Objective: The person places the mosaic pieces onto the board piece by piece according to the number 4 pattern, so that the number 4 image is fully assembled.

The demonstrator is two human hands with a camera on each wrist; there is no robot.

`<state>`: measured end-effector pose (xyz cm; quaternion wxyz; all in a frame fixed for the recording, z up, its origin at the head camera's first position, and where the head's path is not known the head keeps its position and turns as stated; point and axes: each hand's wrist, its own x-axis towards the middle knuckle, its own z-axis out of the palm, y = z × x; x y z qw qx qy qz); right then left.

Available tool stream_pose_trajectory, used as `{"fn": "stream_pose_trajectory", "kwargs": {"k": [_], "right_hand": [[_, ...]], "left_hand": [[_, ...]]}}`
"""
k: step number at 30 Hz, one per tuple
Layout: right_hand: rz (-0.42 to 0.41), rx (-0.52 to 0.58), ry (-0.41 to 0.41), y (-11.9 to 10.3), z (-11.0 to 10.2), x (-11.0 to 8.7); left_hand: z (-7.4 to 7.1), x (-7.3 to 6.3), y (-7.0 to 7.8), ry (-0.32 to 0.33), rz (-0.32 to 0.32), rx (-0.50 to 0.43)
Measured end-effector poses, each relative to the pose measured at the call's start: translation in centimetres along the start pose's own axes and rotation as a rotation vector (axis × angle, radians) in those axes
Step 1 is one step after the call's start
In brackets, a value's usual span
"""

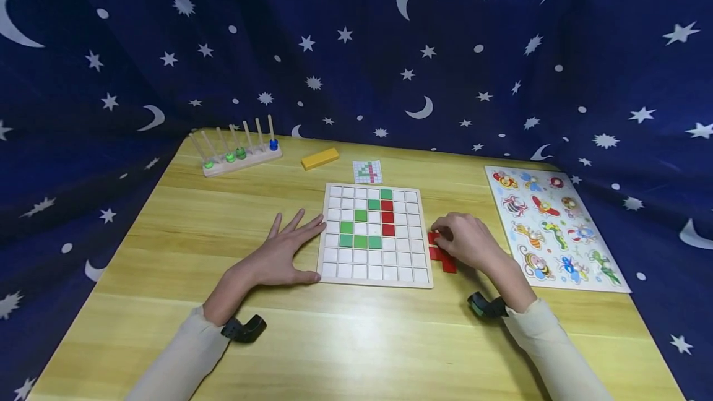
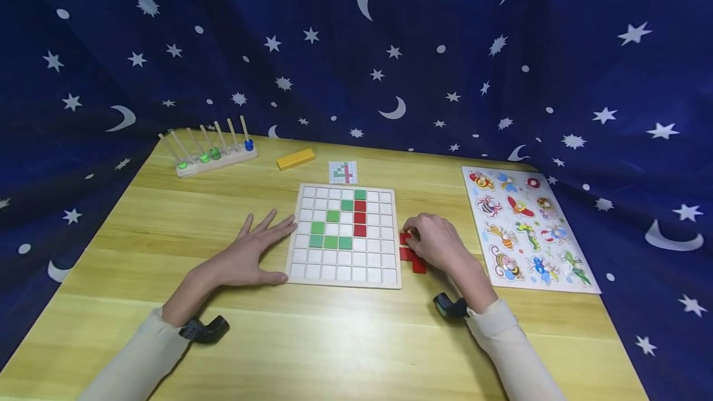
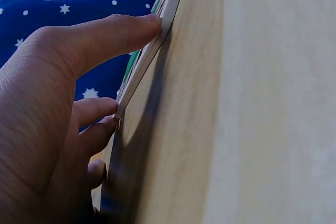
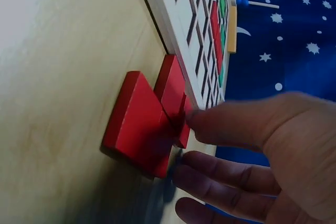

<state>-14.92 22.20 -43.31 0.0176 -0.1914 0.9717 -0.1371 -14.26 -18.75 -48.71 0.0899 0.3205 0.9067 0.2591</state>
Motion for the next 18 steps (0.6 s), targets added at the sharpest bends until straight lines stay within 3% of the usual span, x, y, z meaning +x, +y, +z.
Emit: {"fn": "stream_pose_trajectory", "kwargs": {"k": [13, 18], "right_hand": [[-0.039, -0.015, -0.038, -0.6, -0.2, 0.7], [-0.007, -0.036, -0.026, -0.6, -0.4, 1.2]], "left_hand": [[-0.1, 0.0, 0.0, 0.003, 0.006, 0.000], [0.0, 0.1, 0.0, 0.009, 0.010, -0.003]]}}
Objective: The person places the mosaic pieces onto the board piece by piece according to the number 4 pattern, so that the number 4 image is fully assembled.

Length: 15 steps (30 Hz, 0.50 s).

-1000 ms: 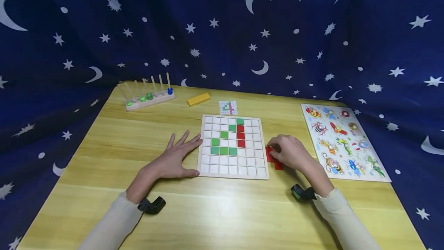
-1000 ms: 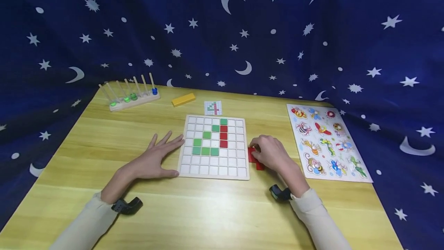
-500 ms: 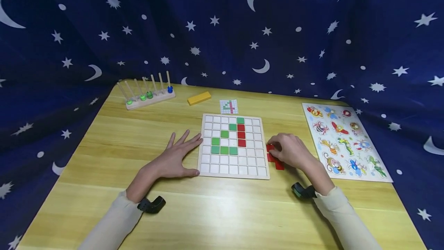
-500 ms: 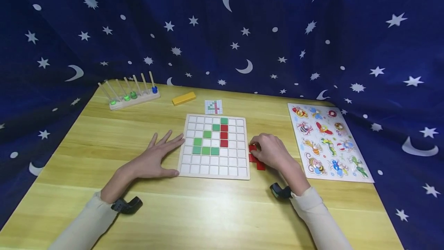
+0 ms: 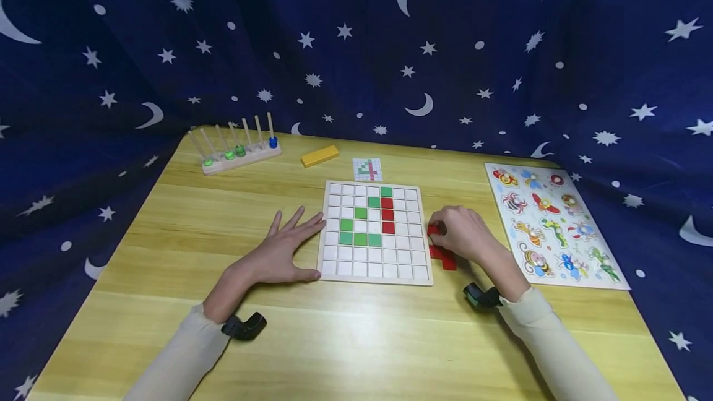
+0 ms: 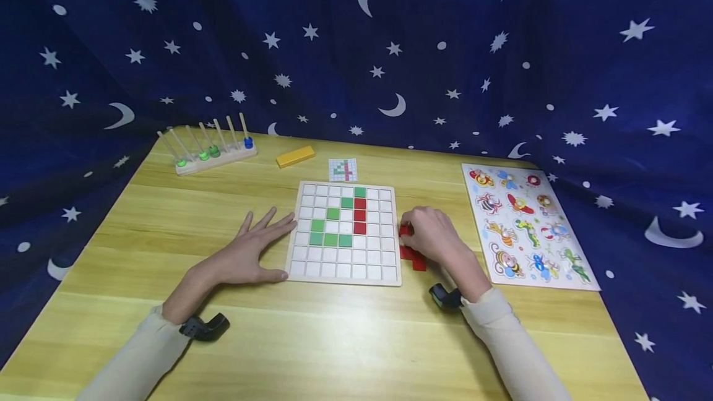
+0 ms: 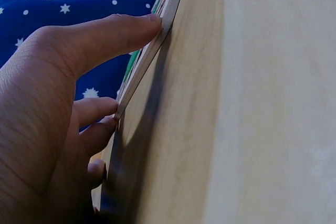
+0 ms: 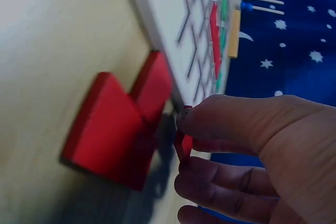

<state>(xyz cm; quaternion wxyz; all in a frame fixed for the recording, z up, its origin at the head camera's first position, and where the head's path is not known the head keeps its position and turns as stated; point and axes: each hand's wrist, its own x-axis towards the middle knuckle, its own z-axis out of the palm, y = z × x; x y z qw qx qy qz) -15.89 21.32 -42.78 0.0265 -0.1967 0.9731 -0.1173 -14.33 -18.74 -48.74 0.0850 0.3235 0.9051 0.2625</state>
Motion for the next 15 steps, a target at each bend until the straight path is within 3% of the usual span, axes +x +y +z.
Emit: {"fn": "stream_pose_trajectory", "kwargs": {"k": [5, 15], "right_hand": [[-0.005, -0.011, 0.032, -0.6, -0.1, 0.1], [-0.136, 0.053, 0.016, -4.1, 1.1, 0.5]], "left_hand": [[0.1, 0.0, 0.0, -0.004, -0.004, 0.001], [-0.1, 0.0, 0.1, -0.001, 0.001, 0.001]]}}
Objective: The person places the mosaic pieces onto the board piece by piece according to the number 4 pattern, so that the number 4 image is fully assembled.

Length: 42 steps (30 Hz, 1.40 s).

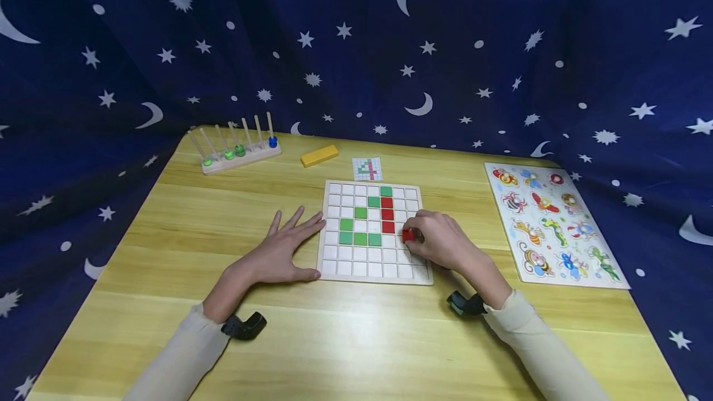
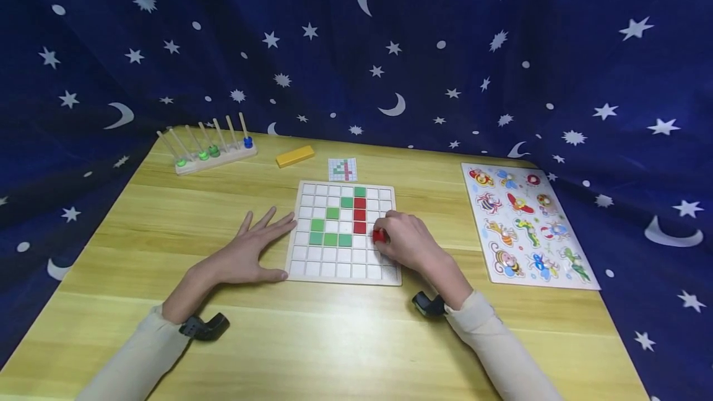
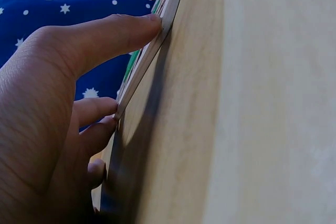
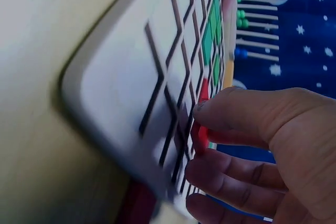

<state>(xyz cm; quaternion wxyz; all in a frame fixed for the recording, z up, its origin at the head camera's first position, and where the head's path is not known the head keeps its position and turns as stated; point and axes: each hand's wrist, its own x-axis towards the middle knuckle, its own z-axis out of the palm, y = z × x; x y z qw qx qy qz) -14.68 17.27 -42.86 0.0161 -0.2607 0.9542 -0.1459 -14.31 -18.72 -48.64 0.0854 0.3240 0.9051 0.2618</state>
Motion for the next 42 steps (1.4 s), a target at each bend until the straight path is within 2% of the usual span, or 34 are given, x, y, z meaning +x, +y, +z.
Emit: {"fn": "stream_pose_trajectory", "kwargs": {"k": [10, 24, 29, 34, 42], "right_hand": [[-0.059, 0.016, -0.019, -1.8, 1.1, 0.9], [-0.070, 0.010, -0.059, -2.9, 1.3, 1.7], [-0.055, 0.053, -0.023, -2.4, 1.0, 1.1], [-0.008, 0.054, 0.035, -0.8, 0.1, -0.4], [0.094, 0.021, 0.040, 1.9, -1.4, -3.1]], "left_hand": [[0.0, 0.2, 0.1, -0.009, 0.005, 0.004], [0.1, 0.1, 0.1, -0.013, -0.005, 0.011], [0.2, 0.1, 0.1, -0.007, -0.006, 0.007], [0.3, 0.2, 0.1, -0.005, 0.001, 0.004], [0.1, 0.1, -0.1, -0.006, -0.008, 0.002]]}}
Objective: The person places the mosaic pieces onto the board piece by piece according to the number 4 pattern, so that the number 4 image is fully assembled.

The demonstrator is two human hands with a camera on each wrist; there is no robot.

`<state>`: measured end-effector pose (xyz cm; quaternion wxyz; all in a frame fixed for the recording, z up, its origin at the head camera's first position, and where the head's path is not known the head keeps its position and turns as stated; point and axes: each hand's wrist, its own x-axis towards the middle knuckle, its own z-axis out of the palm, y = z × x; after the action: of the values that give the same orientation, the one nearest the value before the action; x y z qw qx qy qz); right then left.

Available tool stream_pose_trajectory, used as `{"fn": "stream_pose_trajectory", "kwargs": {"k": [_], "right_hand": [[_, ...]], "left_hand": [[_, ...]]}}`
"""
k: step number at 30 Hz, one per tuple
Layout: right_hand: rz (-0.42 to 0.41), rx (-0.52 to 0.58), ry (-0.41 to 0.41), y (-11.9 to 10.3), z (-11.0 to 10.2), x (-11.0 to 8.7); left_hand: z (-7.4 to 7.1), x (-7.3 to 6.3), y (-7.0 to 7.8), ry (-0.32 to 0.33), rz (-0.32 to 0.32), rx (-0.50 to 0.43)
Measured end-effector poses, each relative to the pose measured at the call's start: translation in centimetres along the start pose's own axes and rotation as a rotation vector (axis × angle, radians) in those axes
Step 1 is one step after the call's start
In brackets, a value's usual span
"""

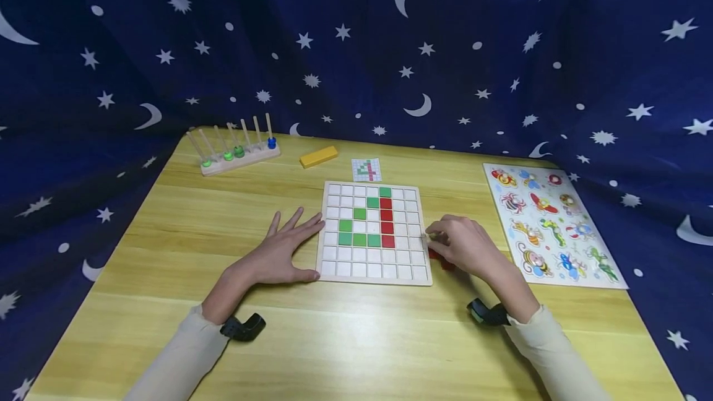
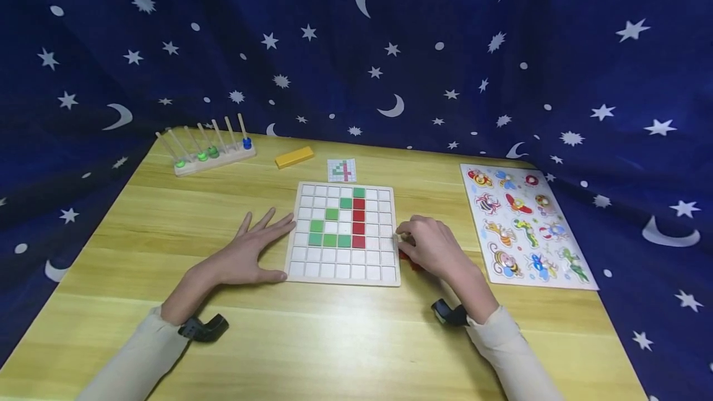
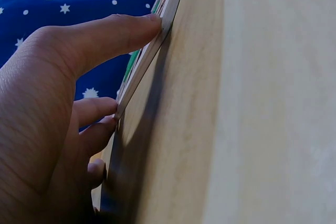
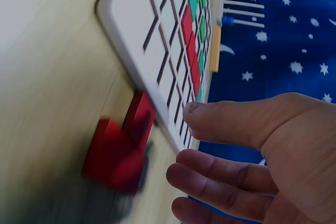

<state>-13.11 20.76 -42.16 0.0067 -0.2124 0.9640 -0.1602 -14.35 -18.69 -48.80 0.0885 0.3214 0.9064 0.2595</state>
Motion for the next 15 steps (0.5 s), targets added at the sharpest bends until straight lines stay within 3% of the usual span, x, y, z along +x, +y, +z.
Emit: {"fn": "stream_pose_trajectory", "kwargs": {"k": [10, 15], "right_hand": [[0.007, -0.039, -0.078, 0.6, 0.5, -1.1], [0.015, -0.029, -0.067, 0.8, 0.9, -1.1]], "left_hand": [[0.1, -0.1, -0.2, 0.002, -0.001, 0.005], [0.0, -0.1, -0.1, 0.000, -0.001, 0.002]]}}
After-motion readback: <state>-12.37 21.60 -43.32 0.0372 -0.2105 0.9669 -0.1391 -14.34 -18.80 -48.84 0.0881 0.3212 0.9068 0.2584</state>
